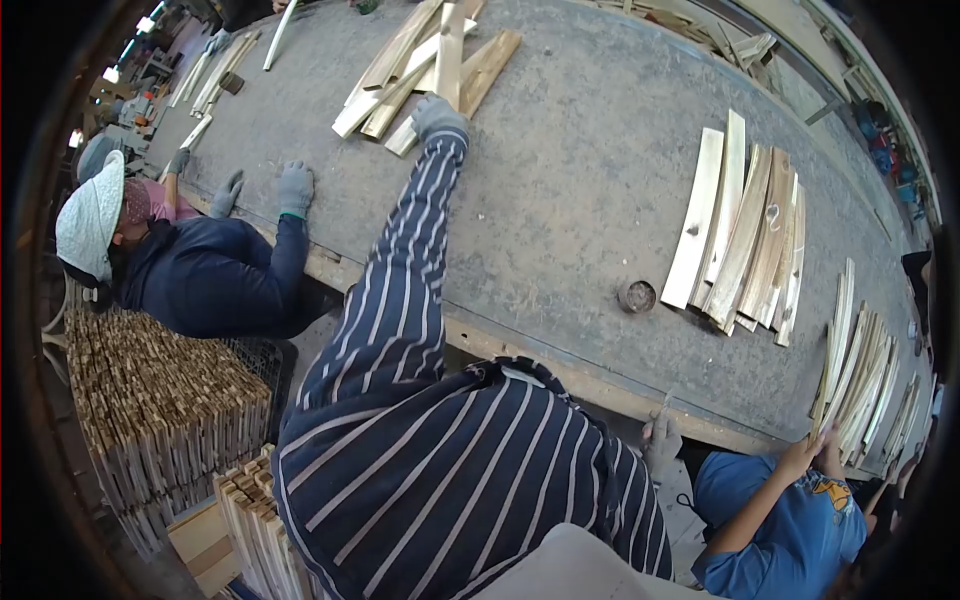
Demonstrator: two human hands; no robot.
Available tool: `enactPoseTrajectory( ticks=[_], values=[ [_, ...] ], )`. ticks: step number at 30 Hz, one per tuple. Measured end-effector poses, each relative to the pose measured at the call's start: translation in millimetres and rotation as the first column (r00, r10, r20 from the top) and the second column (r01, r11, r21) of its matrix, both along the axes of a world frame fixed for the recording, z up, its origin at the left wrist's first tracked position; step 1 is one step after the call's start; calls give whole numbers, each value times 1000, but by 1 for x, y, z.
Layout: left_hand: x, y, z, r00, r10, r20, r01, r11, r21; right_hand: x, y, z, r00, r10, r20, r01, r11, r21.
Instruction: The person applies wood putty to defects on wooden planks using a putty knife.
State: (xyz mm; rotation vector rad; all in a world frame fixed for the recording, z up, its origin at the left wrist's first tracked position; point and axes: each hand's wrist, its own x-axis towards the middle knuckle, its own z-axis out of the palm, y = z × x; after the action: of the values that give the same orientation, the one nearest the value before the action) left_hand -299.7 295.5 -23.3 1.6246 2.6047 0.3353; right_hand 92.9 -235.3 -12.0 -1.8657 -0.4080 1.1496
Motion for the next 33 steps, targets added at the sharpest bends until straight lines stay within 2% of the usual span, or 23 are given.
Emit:
enactPoseTrajectory(
  ticks=[2, 3, 5, 6, 8, 9, 10, 11, 13, 15, 16, 17, 18, 20, 25, 27, 28, 30, 33],
  values=[
    [19, -43, 27, 998, -61, 31, 60, 998, 26, -6, 23, 28, 972, 201, 124, -194, 979, -63],
    [24, -65, 15, 991, -98, 87, 90, 992, 92, -11, 36, 41, 972, 200, 126, -192, 979, -75],
    [36, -123, 4, 965, -203, 166, 169, 965, 200, -19, 76, 62, 838, 384, 386, -404, 914, -32],
    [44, -159, 8, 946, -266, 188, 218, 946, 240, -27, 95, 69, 820, 393, 417, -435, 900, 7],
    [55, -226, 18, 949, -228, 216, 215, 973, 84, -53, 134, 91, 758, 416, 503, -537, 836, 118],
    [56, -255, 32, 935, -217, 281, 240, 969, -51, -67, 154, 101, 714, 427, 554, -605, 775, 182],
    [53, -282, 45, 920, -193, 342, 268, 945, -188, -75, 168, 97, 643, 462, 611, -678, 714, 173],
    [48, -309, 50, 919, -185, 347, 268, 940, -210, -82, 182, 90, 566, 492, 662, -747, 646, 159],
    [33, -348, 58, 908, -215, 360, 318, 913, -256, -108, 212, 69, 424, 326, 845, -812, 550, 196],
    [15, -370, 66, 908, -207, 366, 323, 900, -292, -131, 241, 50, 274, 363, 891, -825, 565, 24],
    [6, -380, 67, 905, -209, 369, 331, 893, -305, -140, 255, 35, 241, 372, 896, -830, 557, -8],
    [-3, -391, 59, 898, -262, 354, 346, 916, -201, -150, 269, 21, 207, 378, 903, -836, 547, -37],
    [-6, -395, 63, 903, -246, 353, 332, 920, -207, -158, 280, 11, 204, 386, 900, -845, 534, -38],
    [-10, -398, 76, 908, -233, 347, 335, 902, -273, -173, 294, -3, 30, 452, 891, -845, 488, -219],
    [-13, -401, 79, 895, -245, 372, 343, 912, -224, -193, 287, -24, -39, 407, 913, -842, 479, -250],
    [-15, -402, 80, 896, -246, 371, 342, 914, -220, -198, 279, -7, -71, 500, 863, -865, 399, -303],
    [-17, -402, 80, 894, -248, 374, 349, 908, -234, -199, 279, -3, -72, 503, 862, -866, 397, -304],
    [-18, -401, 80, 891, -251, 378, 357, 901, -245, -196, 281, -2, 9, 467, 884, -908, 374, -189],
    [-19, -399, 83, 910, -225, 349, 336, 893, -300, -193, 294, -4, 9, 474, 881, -878, 425, -219]
  ],
)
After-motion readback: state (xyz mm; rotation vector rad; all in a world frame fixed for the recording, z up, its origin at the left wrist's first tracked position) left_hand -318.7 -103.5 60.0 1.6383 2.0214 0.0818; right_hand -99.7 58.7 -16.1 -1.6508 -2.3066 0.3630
